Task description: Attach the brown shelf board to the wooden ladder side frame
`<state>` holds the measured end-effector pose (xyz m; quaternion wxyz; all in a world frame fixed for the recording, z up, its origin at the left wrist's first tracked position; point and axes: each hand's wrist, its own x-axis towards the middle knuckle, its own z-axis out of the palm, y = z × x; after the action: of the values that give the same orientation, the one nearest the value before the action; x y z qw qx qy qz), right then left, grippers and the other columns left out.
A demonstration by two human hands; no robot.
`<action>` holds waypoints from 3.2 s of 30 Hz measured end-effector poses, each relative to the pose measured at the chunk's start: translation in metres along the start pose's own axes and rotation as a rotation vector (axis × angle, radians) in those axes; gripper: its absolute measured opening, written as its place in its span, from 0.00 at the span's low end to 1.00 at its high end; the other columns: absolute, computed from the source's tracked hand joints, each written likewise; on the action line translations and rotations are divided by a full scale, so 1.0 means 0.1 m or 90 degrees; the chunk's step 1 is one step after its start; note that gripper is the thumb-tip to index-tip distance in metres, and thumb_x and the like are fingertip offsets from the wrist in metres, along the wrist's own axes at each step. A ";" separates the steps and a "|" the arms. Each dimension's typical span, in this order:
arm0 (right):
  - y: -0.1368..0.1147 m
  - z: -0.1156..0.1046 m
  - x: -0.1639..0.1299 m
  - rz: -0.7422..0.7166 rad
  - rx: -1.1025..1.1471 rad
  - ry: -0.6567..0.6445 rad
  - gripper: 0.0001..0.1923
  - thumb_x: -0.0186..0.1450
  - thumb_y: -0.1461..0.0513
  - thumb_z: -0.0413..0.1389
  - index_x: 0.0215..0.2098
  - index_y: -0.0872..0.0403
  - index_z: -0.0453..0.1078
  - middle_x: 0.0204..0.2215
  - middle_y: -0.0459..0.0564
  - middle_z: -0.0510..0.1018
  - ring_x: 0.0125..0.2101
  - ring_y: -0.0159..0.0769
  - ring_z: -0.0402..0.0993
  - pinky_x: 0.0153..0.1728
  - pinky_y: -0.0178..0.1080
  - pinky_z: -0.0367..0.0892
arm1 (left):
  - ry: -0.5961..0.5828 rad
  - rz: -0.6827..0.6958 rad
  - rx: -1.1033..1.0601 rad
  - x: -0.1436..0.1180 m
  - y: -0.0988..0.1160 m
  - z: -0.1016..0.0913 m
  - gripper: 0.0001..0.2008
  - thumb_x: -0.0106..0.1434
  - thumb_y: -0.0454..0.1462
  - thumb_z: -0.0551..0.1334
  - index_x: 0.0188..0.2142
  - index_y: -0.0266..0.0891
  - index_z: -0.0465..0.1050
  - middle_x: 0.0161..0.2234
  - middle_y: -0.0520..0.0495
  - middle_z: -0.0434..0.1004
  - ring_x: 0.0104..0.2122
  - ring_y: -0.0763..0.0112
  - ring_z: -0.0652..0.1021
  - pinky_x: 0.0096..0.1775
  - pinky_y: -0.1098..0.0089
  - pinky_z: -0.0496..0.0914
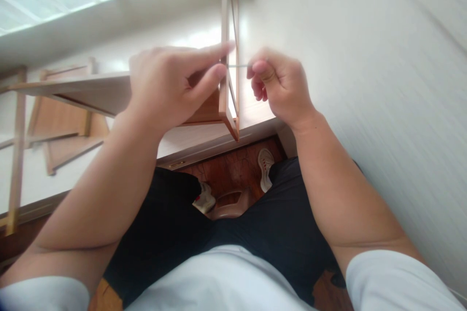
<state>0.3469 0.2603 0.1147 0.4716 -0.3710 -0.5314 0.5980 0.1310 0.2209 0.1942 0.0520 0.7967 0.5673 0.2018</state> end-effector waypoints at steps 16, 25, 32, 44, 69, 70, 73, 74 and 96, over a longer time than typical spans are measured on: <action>0.00 0.03 0.04 -0.039 -0.021 -0.019 0.20 0.62 0.40 0.61 0.29 0.45 0.76 0.18 0.45 0.71 0.21 0.35 0.69 0.20 0.39 0.57 | 0.020 0.019 0.047 0.00 0.00 0.00 0.26 0.71 0.57 0.48 0.61 0.62 0.73 0.31 0.49 0.83 0.36 0.58 0.78 0.35 0.60 0.58; 0.01 0.12 0.01 -0.110 0.002 0.031 0.22 0.65 0.43 0.62 0.25 0.50 0.75 0.18 0.45 0.69 0.20 0.29 0.65 0.22 0.37 0.60 | -0.001 -0.015 -0.017 0.00 -0.02 0.02 0.30 0.70 0.60 0.48 0.61 0.55 0.73 0.32 0.49 0.83 0.43 0.57 0.76 0.41 0.58 0.59; 0.04 0.13 0.03 -0.028 0.061 0.027 0.26 0.65 0.40 0.58 0.24 0.50 0.70 0.17 0.47 0.70 0.19 0.32 0.64 0.20 0.39 0.60 | -0.009 -0.025 -0.035 -0.01 -0.02 0.02 0.32 0.69 0.61 0.48 0.62 0.52 0.73 0.33 0.48 0.83 0.46 0.54 0.75 0.42 0.57 0.57; 0.03 0.19 0.07 -0.129 -0.006 0.064 0.35 0.65 0.33 0.50 0.20 0.51 0.70 0.13 0.46 0.63 0.14 0.27 0.51 0.17 0.40 0.53 | -0.016 -0.022 -0.034 -0.01 -0.03 0.04 0.32 0.69 0.61 0.46 0.62 0.55 0.72 0.33 0.49 0.82 0.47 0.54 0.73 0.42 0.57 0.54; 0.01 0.23 0.08 -0.185 -0.004 0.016 0.35 0.67 0.35 0.49 0.18 0.53 0.68 0.08 0.42 0.58 0.10 0.28 0.57 0.13 0.38 0.53 | 0.037 0.035 0.069 0.01 -0.02 0.05 0.23 0.73 0.54 0.51 0.61 0.60 0.73 0.33 0.52 0.83 0.31 0.71 0.76 0.35 0.67 0.55; 0.02 0.23 0.08 -0.181 -0.006 0.013 0.34 0.66 0.35 0.50 0.19 0.52 0.68 0.09 0.42 0.58 0.10 0.28 0.56 0.14 0.38 0.54 | 0.037 0.037 0.068 0.01 -0.02 0.05 0.23 0.73 0.54 0.51 0.61 0.59 0.73 0.32 0.52 0.83 0.31 0.71 0.75 0.35 0.67 0.54; 0.04 0.25 0.08 -0.188 -0.005 0.013 0.32 0.66 0.35 0.52 0.20 0.51 0.65 0.10 0.42 0.57 0.11 0.28 0.55 0.14 0.38 0.56 | 0.041 0.046 0.067 0.01 -0.03 0.04 0.23 0.73 0.54 0.51 0.61 0.59 0.73 0.33 0.51 0.83 0.29 0.72 0.74 0.34 0.66 0.52; 0.05 0.25 0.07 -0.190 -0.002 0.013 0.31 0.65 0.35 0.53 0.20 0.50 0.65 0.11 0.42 0.56 0.11 0.28 0.55 0.14 0.38 0.56 | 0.044 0.049 0.068 0.01 -0.03 0.04 0.23 0.73 0.54 0.51 0.61 0.59 0.73 0.34 0.52 0.84 0.29 0.72 0.73 0.33 0.66 0.51; 0.11 0.28 0.03 -0.209 -0.032 0.058 0.32 0.68 0.36 0.49 0.23 0.51 0.65 0.15 0.43 0.62 0.15 0.29 0.61 0.15 0.37 0.58 | 0.073 0.074 0.066 0.00 -0.06 0.07 0.22 0.73 0.53 0.51 0.60 0.58 0.74 0.25 0.50 0.77 0.29 0.69 0.74 0.32 0.65 0.52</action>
<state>0.3172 0.2555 0.1083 0.5776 -0.3175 -0.5774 0.4818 0.1280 0.2240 0.1863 -0.0334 0.8169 0.5319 0.2203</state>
